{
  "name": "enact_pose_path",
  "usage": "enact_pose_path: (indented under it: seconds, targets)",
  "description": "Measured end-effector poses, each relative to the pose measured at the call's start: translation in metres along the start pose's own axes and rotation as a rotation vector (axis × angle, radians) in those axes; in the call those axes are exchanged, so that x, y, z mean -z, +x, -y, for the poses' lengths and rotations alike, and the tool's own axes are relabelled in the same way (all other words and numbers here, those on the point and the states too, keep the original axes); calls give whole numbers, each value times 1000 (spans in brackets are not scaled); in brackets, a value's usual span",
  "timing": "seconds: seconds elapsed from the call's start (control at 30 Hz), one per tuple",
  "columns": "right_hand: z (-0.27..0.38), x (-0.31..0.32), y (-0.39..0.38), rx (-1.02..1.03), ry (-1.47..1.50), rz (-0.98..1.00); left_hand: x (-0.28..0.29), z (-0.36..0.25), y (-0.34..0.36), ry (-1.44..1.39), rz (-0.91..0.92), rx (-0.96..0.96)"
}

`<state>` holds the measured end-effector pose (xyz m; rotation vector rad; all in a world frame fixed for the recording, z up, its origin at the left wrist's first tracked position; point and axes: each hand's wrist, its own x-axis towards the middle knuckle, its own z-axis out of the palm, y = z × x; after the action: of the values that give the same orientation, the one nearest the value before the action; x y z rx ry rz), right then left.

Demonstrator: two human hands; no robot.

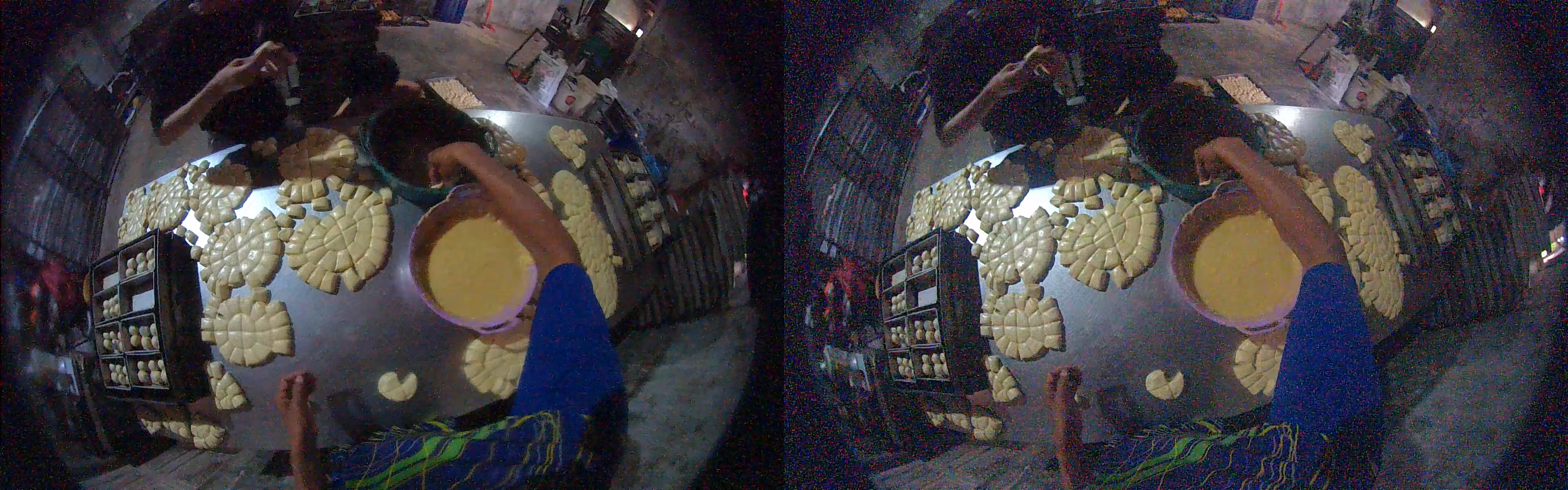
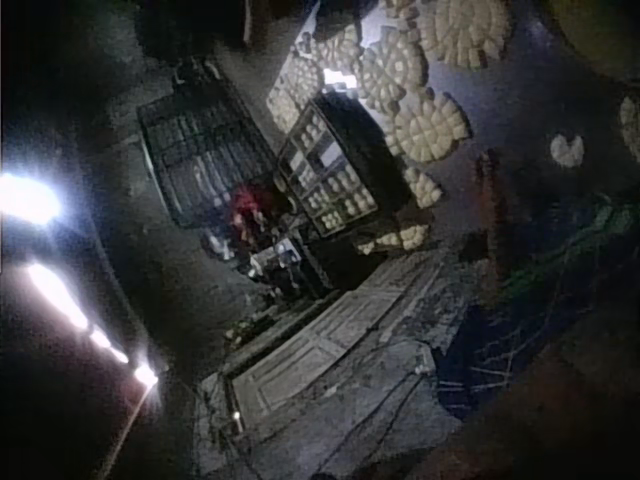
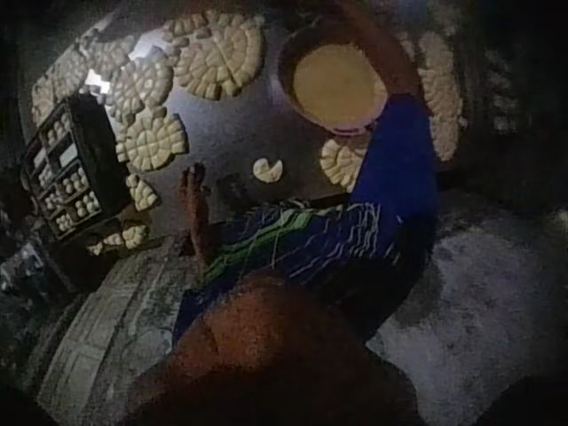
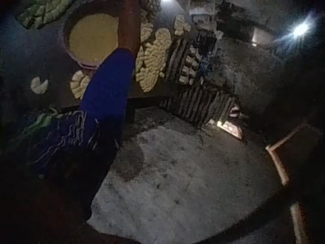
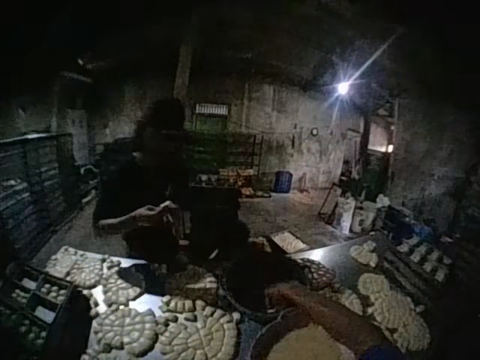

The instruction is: The person picks up pieces of dough, adds a dark filling from a bowl by hand, pinches the dough closed to form buns, and places them into metal baking tins on the table.

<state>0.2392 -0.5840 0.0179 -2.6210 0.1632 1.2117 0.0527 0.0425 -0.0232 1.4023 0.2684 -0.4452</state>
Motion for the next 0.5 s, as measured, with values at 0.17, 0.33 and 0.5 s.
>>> enact_pose_path:
  seconds: [0.17, 0.33, 0.5]
  targets:
    - [25, -4, -24, -53, -3, -124, -8, -18, 4, 1, -3, -21]
    - [30, 13, -34, -206, 94, 7, -2, -20, 3, 42, 17, -68]
    - [44, 27, -74, 373, 696, -101, 4, -15, 0, 5, 20, -23]
